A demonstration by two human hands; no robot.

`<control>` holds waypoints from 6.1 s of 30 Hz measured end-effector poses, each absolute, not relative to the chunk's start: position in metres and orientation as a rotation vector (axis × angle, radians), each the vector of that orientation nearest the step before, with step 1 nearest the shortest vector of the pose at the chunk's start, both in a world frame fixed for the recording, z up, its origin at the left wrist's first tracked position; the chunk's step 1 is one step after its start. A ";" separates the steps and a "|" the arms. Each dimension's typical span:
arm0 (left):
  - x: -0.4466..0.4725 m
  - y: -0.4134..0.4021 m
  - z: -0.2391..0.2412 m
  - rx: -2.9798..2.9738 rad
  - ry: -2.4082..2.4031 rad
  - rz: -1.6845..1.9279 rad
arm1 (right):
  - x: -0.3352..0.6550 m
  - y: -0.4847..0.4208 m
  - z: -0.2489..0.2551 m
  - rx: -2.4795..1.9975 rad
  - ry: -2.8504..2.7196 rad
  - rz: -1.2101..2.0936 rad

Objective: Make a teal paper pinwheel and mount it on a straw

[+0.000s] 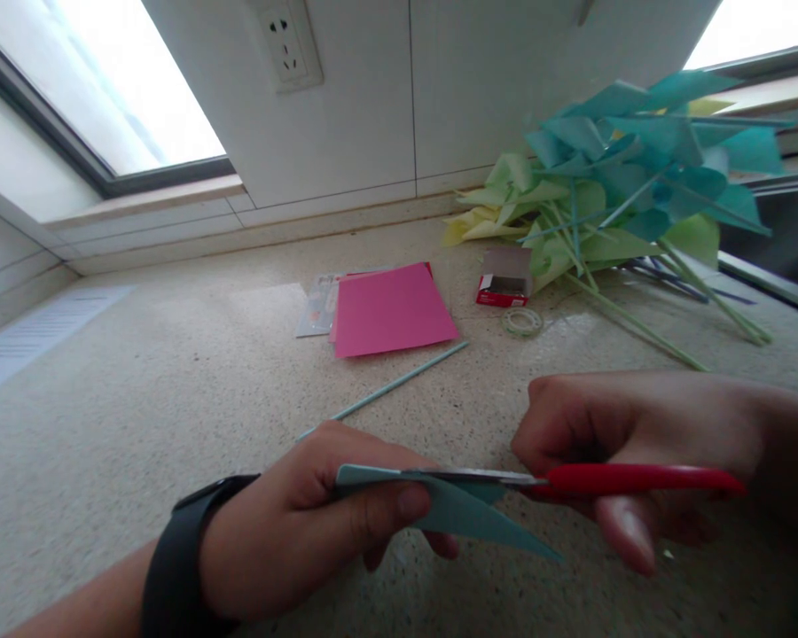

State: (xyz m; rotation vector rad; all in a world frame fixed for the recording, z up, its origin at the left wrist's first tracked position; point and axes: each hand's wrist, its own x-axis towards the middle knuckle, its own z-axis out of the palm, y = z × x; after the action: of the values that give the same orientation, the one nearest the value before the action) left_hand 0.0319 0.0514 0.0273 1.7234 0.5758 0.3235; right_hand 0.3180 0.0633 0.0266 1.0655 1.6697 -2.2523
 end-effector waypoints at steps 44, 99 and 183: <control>0.027 0.042 0.017 1.661 0.654 0.530 | 0.316 0.064 0.021 0.965 1.545 -2.485; 0.037 0.057 0.003 1.173 0.419 0.769 | 0.301 0.073 0.009 1.389 2.449 -2.716; 0.028 0.052 0.011 2.854 0.563 0.866 | 0.284 0.056 0.022 1.467 2.374 -2.470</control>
State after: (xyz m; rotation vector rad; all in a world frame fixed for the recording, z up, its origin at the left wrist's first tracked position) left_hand 0.0277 0.0517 0.0112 2.8543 0.5629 0.8655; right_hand 0.2839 0.0555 0.0225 1.4672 2.3736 -2.4704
